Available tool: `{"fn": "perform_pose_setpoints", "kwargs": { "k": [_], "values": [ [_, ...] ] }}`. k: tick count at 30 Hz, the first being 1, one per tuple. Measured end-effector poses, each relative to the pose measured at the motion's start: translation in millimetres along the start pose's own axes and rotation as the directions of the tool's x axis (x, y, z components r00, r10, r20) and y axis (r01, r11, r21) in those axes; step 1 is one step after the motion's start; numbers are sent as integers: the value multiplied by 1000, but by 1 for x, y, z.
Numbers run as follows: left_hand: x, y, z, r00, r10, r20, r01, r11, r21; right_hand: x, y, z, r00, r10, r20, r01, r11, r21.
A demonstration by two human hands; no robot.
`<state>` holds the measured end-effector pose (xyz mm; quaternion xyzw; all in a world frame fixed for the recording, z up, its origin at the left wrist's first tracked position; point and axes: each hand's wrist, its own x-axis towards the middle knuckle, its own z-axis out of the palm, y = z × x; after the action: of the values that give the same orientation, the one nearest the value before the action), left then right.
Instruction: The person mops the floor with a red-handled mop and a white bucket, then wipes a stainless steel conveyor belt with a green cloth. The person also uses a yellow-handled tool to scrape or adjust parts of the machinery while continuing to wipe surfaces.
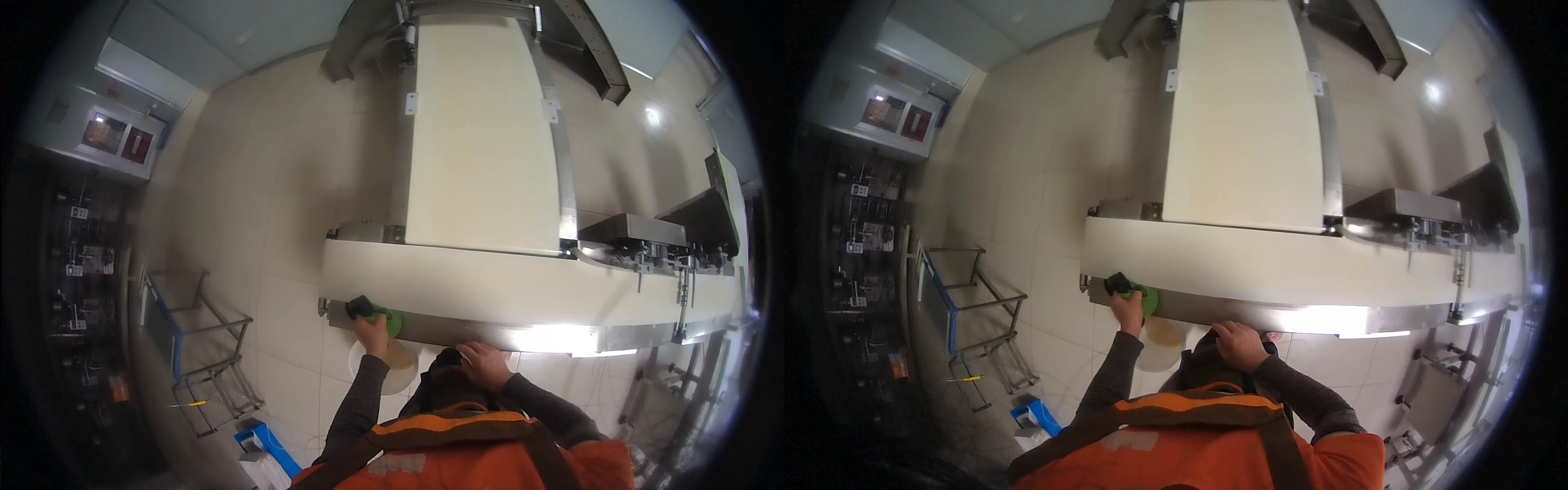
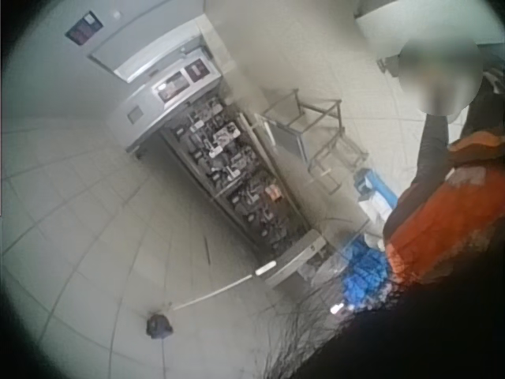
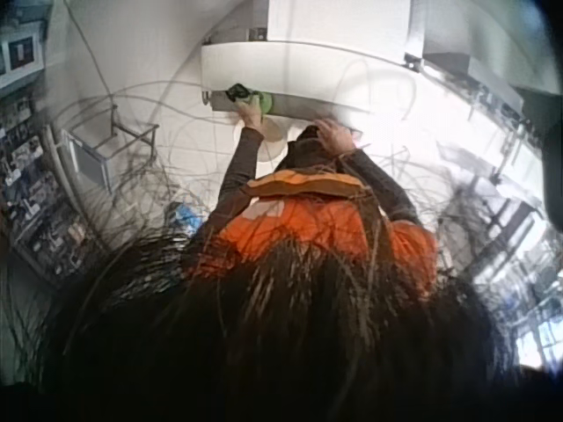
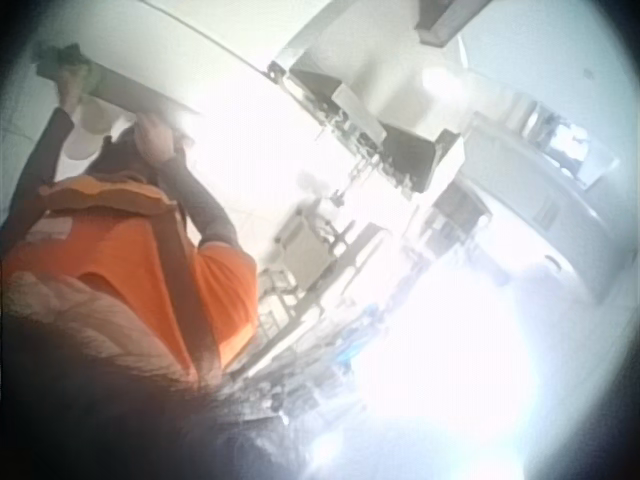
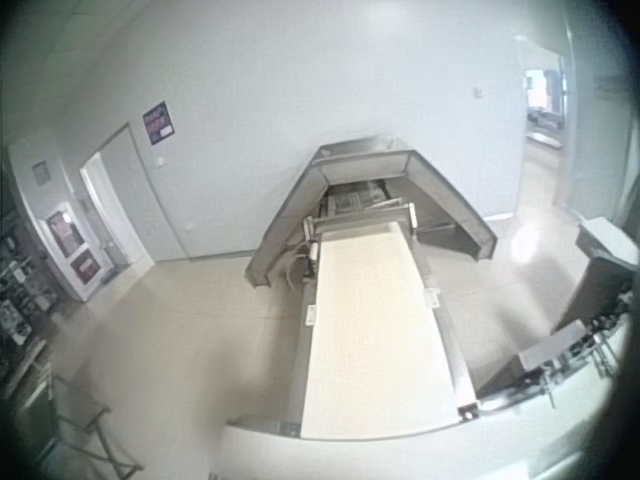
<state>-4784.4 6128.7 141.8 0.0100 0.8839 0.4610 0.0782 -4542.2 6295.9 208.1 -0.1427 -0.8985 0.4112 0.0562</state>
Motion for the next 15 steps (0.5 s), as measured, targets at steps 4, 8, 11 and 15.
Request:
{"fn": "perform_pose_setpoints", "kwargs": {
  "k": [4,8,11,15],
  "values": [
    [-24,1,24,995,63,81,-60,998,-37,-28,-1,-29,992,118,38,-118,993,8],
    [-53,2,49,984,114,139,-104,992,-78,-67,12,-43,982,187,-18,-187,982,-14],
    [-92,21,79,955,214,204,-197,975,-100,-102,27,-46,954,298,-17,-298,953,-47],
    [-153,46,116,864,293,410,-293,954,-65,-148,39,-62,926,360,-116,-367,929,-44]
  ]
}}
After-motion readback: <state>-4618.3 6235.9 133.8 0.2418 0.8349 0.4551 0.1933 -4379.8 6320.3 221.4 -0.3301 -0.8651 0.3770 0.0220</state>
